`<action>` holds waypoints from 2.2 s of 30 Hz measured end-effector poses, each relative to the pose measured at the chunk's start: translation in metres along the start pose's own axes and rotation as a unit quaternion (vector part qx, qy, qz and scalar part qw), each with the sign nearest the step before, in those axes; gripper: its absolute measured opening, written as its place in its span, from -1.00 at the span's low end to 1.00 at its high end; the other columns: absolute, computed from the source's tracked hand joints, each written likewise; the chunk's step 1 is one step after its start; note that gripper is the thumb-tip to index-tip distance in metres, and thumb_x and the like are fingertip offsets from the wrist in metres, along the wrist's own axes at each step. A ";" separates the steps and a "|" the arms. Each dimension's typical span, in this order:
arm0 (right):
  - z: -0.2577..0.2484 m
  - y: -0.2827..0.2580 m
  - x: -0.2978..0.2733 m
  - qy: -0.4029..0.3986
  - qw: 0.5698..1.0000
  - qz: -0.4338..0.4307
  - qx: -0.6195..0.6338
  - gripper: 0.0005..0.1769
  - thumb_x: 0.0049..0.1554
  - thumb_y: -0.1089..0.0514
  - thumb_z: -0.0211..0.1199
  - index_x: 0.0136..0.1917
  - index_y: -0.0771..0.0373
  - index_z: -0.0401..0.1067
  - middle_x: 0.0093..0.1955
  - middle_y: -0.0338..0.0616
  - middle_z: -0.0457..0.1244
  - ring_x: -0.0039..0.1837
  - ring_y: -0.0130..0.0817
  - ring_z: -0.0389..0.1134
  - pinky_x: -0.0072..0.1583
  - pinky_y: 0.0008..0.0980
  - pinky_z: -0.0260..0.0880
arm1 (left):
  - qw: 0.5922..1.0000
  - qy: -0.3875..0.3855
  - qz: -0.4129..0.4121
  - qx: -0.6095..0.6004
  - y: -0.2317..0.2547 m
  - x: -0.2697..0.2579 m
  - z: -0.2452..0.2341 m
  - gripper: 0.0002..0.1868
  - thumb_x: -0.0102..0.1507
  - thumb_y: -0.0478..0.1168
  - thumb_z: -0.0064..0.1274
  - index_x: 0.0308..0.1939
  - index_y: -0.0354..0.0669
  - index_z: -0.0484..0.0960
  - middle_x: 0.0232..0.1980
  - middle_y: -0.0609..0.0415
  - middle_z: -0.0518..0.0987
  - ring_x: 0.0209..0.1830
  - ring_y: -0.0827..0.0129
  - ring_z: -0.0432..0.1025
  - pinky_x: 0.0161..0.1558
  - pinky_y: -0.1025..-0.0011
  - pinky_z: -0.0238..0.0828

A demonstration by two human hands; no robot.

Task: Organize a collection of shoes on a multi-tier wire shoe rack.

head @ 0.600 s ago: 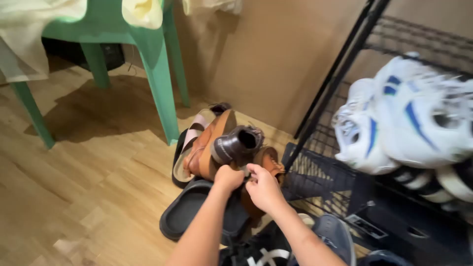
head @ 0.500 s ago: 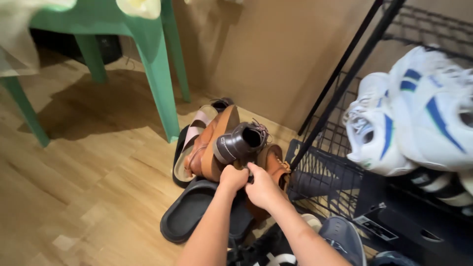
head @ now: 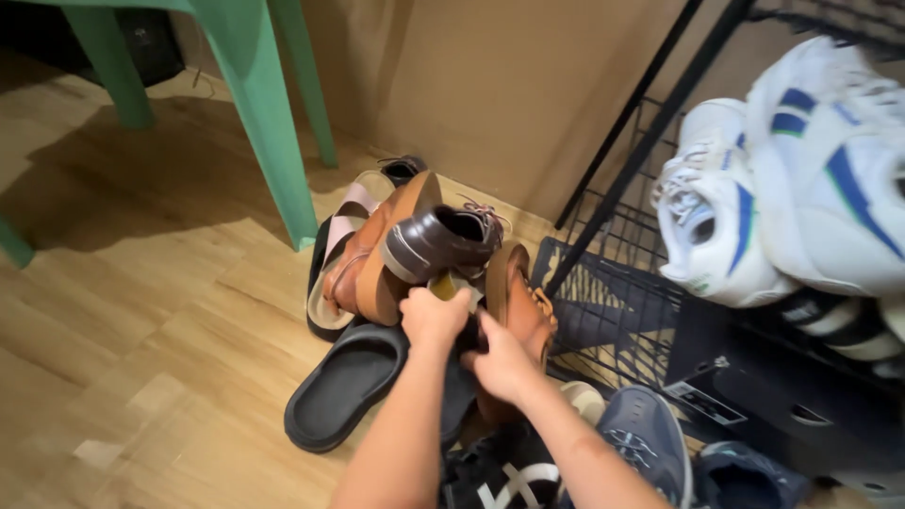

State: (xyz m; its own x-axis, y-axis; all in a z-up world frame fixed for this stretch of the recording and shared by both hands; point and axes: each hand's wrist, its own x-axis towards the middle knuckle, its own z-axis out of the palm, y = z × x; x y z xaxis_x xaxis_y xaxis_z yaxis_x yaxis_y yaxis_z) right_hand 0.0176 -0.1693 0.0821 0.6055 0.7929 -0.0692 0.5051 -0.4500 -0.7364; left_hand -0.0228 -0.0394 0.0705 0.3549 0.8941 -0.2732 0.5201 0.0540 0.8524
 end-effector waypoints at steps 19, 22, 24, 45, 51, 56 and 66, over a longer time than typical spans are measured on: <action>-0.012 -0.028 -0.062 -0.016 0.856 0.196 0.479 -0.36 0.30 -0.34 -0.06 0.22 0.25 0.41 0.04 -0.05 0.38 -0.04 -0.28 0.40 0.02 -0.24 0.56 | 0.942 -0.219 -0.129 -0.217 0.033 -0.095 -0.074 -0.38 0.06 0.03 0.27 0.11 -0.24 0.62 -0.06 -0.06 0.63 -0.18 0.17 0.60 -0.31 0.31 0.69; -0.032 -0.060 -0.092 -0.003 0.842 0.218 0.494 -0.36 0.23 -0.45 -0.02 0.22 0.08 0.39 0.00 -0.07 0.30 -0.04 -0.25 0.40 0.00 -0.15 0.50 | 0.894 -0.318 -0.160 -0.274 0.017 -0.112 -0.069 -0.57 0.22 0.04 0.04 0.07 -0.10 0.57 -0.07 -0.10 0.64 -0.23 0.17 0.59 -0.30 0.36 0.65; -0.043 -0.062 -0.107 -0.062 0.826 0.252 0.500 -0.33 0.15 -0.51 -0.11 0.16 -0.01 0.39 0.02 -0.09 0.38 -0.07 -0.23 0.41 -0.04 -0.18 0.46 | 0.860 -0.360 -0.186 -0.310 0.014 -0.140 -0.067 -0.64 0.28 0.03 0.00 0.03 -0.09 0.54 -0.08 -0.10 0.63 -0.24 0.07 0.54 -0.29 0.33 0.56; -0.174 0.083 -0.271 0.031 0.815 0.248 0.522 -0.57 0.15 0.05 0.25 0.27 -0.03 0.27 0.19 -0.29 0.29 0.23 -0.33 0.34 0.24 -0.02 0.44 | 0.840 -0.493 -0.083 -0.212 0.024 -0.294 0.067 -0.66 0.16 -0.39 0.20 0.02 -0.38 0.64 -0.02 -0.06 0.67 -0.03 0.31 0.60 -0.04 0.43 0.61; -0.189 0.124 -0.268 0.080 0.808 0.228 0.537 -0.47 0.14 0.09 0.22 0.38 -0.09 0.29 0.22 -0.19 0.30 0.24 -0.26 0.33 0.23 -0.04 0.45 | 0.858 -0.471 -0.070 -0.191 0.026 -0.294 0.112 -0.59 0.16 -0.40 0.25 0.07 -0.43 0.55 -0.08 -0.12 0.66 -0.19 0.31 0.60 -0.31 0.54 0.52; -0.208 0.125 -0.260 0.159 0.860 0.202 0.440 -0.27 0.14 0.14 0.25 0.51 -0.06 0.02 0.29 -0.11 0.30 0.14 -0.23 0.40 0.01 -0.07 0.51 | 0.871 -0.451 -0.072 -0.180 0.028 -0.290 0.135 -0.53 0.15 -0.39 0.26 0.12 -0.31 0.52 -0.04 -0.04 0.64 -0.13 0.35 0.57 -0.20 0.51 0.58; -0.254 0.137 -0.239 0.294 0.954 0.016 -0.053 -0.22 0.12 0.14 0.19 0.59 0.05 0.08 0.48 0.05 0.18 0.02 -0.08 0.49 0.08 -0.23 0.47 | 0.878 -0.412 -0.058 -0.238 0.052 -0.288 0.168 -0.58 0.15 -0.33 0.24 0.09 -0.29 0.56 0.02 -0.04 0.67 -0.03 0.27 0.60 0.00 0.36 0.59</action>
State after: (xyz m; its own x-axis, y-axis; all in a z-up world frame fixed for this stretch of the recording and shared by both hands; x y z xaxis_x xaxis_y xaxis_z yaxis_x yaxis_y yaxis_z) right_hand 0.0977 -0.5248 0.1686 0.8458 0.4254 0.3218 0.5217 -0.5336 -0.6657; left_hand 0.0326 -0.3691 0.1184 0.8642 0.2551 -0.4337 0.2769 0.4786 0.8332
